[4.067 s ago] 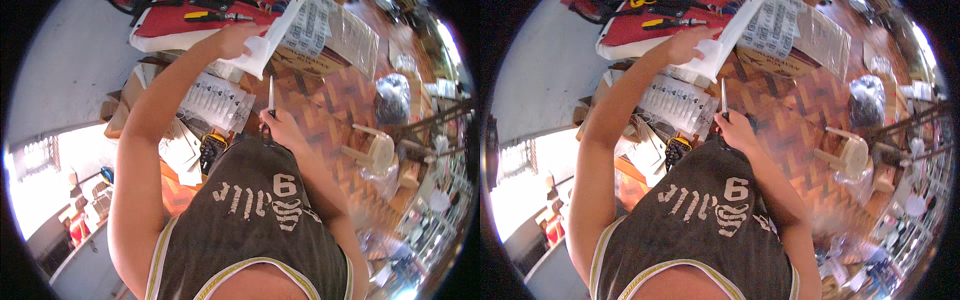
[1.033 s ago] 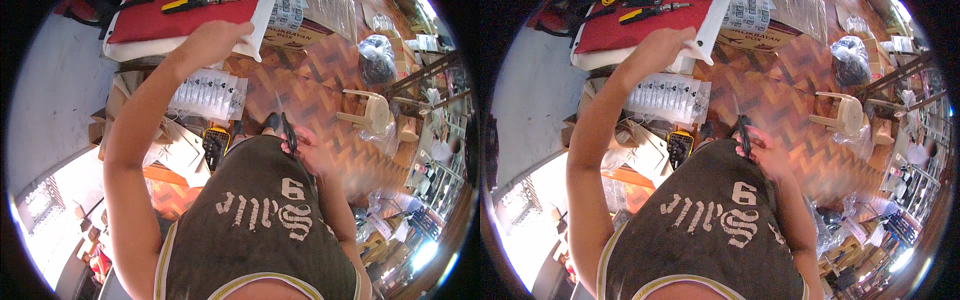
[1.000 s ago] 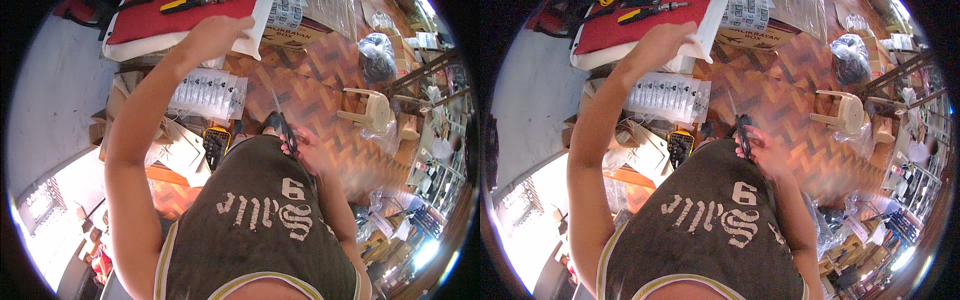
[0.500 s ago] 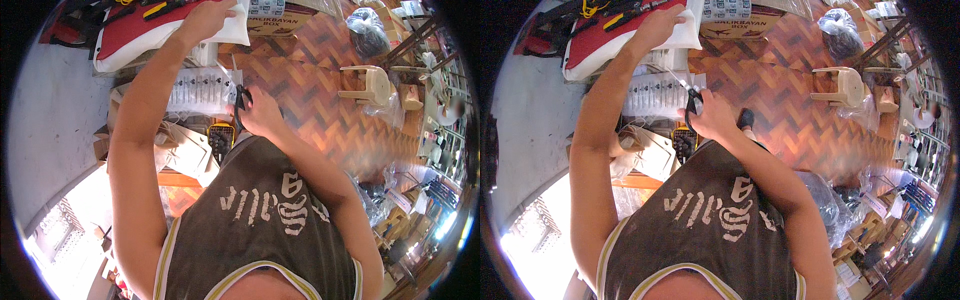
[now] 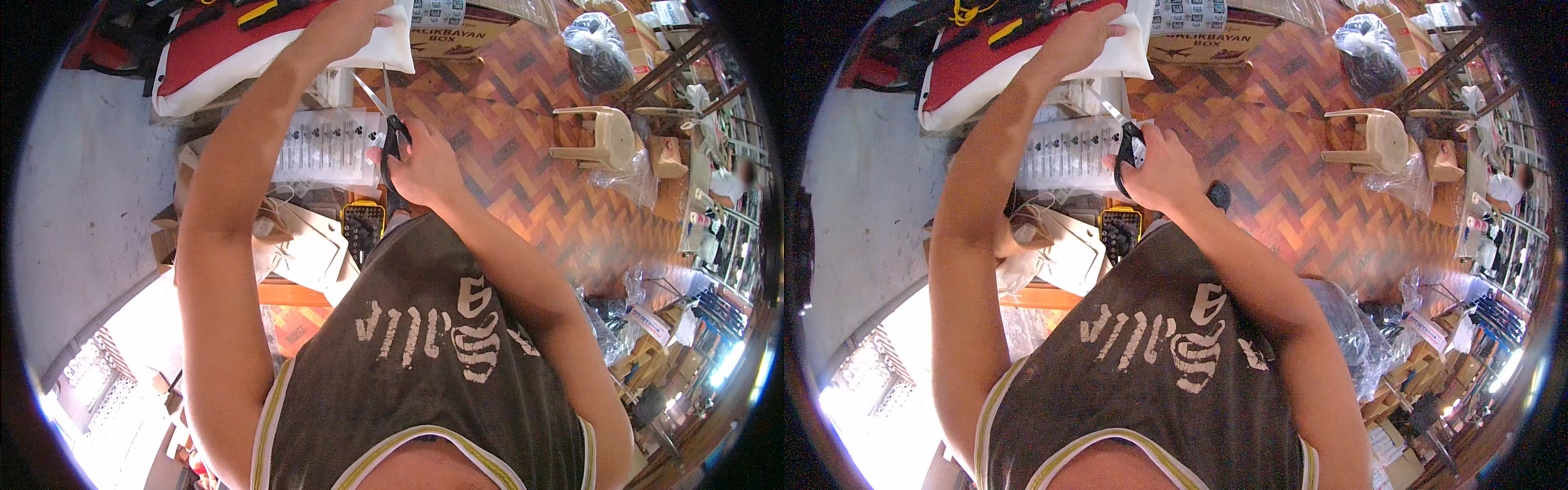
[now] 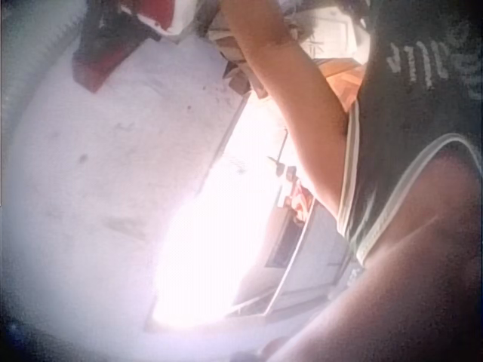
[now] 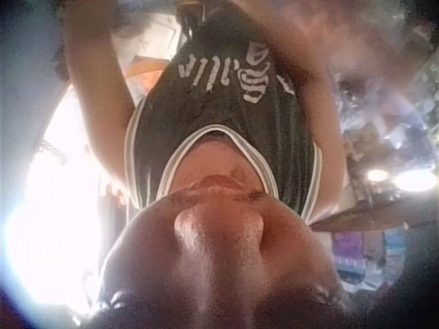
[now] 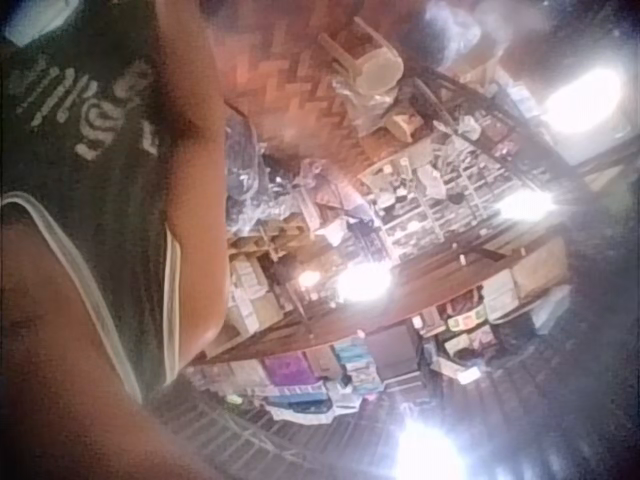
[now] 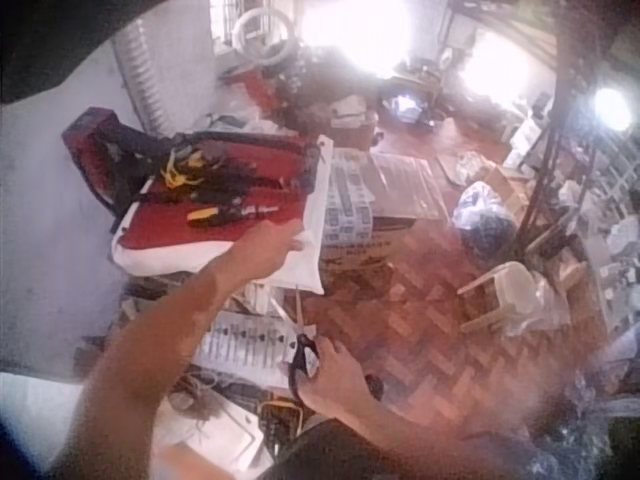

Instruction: The person assembles a tote bag by attaching grommets to a red and white fabric panel. They use scissors to trim excess material, a punch tool to create holes, and a manual press to secure metal grommets at the corners and along the edges.

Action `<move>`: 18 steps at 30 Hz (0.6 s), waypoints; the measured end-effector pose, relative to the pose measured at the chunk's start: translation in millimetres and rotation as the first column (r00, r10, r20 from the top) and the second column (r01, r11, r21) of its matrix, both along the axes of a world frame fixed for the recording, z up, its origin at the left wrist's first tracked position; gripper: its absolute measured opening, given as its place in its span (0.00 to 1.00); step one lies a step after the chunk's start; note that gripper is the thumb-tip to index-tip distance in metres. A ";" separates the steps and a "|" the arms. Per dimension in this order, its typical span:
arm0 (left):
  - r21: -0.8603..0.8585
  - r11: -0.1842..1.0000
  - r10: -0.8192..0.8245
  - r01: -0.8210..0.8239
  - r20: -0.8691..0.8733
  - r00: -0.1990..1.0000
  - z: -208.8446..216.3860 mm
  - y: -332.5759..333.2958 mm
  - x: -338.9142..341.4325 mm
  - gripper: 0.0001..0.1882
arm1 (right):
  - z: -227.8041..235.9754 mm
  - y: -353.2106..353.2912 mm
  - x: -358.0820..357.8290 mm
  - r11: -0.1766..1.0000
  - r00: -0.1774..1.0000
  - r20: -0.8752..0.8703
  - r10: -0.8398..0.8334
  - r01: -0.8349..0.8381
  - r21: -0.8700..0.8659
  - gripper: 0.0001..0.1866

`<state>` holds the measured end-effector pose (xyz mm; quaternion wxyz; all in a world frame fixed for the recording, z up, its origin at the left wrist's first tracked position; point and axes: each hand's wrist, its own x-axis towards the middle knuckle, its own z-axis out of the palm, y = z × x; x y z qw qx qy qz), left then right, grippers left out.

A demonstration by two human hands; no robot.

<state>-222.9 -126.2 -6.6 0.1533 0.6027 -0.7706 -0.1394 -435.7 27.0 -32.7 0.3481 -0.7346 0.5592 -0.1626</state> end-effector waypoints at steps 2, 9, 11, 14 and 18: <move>0.013 0.999 -0.037 0.038 -0.058 0.998 5.0 0.5 0.2 0.13 | 6.7 -2.0 5.1 0.998 1.000 -0.017 -0.014 0.015 0.057 0.41; 0.122 0.968 -0.196 0.218 -0.167 0.966 21.9 -1.2 12.2 0.17 | 18.6 -2.3 25.2 0.991 1.000 -0.014 -0.026 0.028 0.131 0.39; -0.082 0.950 -0.313 0.302 -0.234 0.921 7.9 14.3 11.9 0.21 | 7.3 -2.5 18.5 0.997 1.000 -0.016 0.001 0.000 0.082 0.39; 0.019 0.957 -0.286 0.289 -0.093 0.954 9.9 29.7 11.5 0.21 | -2.8 0.6 13.2 0.999 1.000 -0.013 0.026 -0.025 0.035 0.39; 0.178 0.962 -0.235 0.205 0.168 0.957 10.1 52.0 4.5 0.13 | -22.0 1.6 10.0 0.994 0.999 -0.007 0.037 -0.037 -0.098 0.39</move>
